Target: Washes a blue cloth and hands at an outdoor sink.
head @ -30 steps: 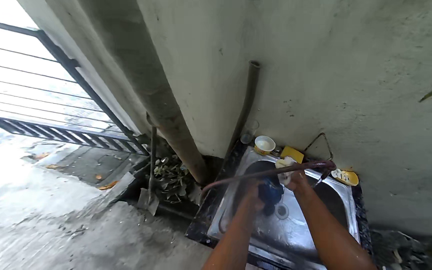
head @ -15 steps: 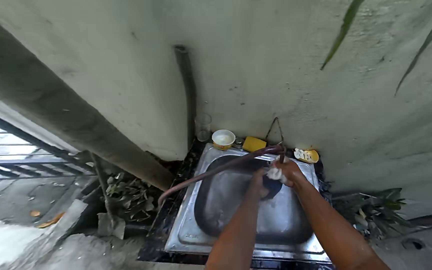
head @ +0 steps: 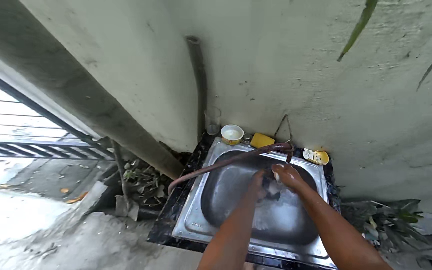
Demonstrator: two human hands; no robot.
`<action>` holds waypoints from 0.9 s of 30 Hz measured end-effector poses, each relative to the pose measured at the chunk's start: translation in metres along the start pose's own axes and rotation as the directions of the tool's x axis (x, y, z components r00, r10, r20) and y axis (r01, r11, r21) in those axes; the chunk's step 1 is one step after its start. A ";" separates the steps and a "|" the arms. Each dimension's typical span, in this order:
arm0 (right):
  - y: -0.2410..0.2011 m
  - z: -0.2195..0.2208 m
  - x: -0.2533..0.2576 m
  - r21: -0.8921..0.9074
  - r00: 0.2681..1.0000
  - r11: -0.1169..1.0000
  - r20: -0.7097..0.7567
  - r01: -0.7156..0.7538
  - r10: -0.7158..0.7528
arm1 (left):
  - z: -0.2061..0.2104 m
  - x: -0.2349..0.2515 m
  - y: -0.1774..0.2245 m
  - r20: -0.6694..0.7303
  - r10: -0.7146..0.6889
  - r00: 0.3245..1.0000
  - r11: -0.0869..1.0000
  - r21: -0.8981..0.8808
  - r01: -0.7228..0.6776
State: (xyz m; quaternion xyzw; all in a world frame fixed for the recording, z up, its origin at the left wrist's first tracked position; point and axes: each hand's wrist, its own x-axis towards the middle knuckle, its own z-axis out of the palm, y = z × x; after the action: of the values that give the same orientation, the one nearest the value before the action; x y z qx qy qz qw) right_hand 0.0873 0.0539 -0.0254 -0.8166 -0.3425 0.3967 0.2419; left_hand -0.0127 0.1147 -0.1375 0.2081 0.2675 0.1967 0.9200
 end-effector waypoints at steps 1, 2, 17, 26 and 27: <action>-0.007 0.005 0.004 -0.013 1.000 1.000 0.000 0.028 -0.028 | -0.006 -0.009 0.008 -0.017 0.011 1.000 1.000 0.005 -0.011; -0.014 0.010 0.010 -0.018 0.999 0.998 -0.010 0.053 -0.053 | -0.012 -0.020 0.017 -0.036 0.022 0.999 1.000 0.014 -0.022; -0.133 0.058 0.119 0.621 0.993 0.779 -0.119 0.091 -0.021 | -0.066 -0.093 0.064 -0.161 0.071 0.984 0.997 -0.001 -0.072; 0.005 0.061 0.070 0.799 0.917 0.578 -0.340 0.165 0.208 | -0.075 -0.106 0.064 -0.127 0.037 0.991 0.998 0.050 -0.031; 0.020 0.054 0.069 0.808 0.901 0.568 -0.352 0.155 0.254 | -0.075 -0.109 0.064 -0.122 0.032 0.992 0.999 0.044 -0.027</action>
State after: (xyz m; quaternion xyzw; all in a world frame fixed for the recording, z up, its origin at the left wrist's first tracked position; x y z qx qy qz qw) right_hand 0.0821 0.1000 -0.1024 -0.6854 -0.0326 0.3257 0.6504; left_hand -0.1565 0.1378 -0.1190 0.2188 0.3246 0.2173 0.8942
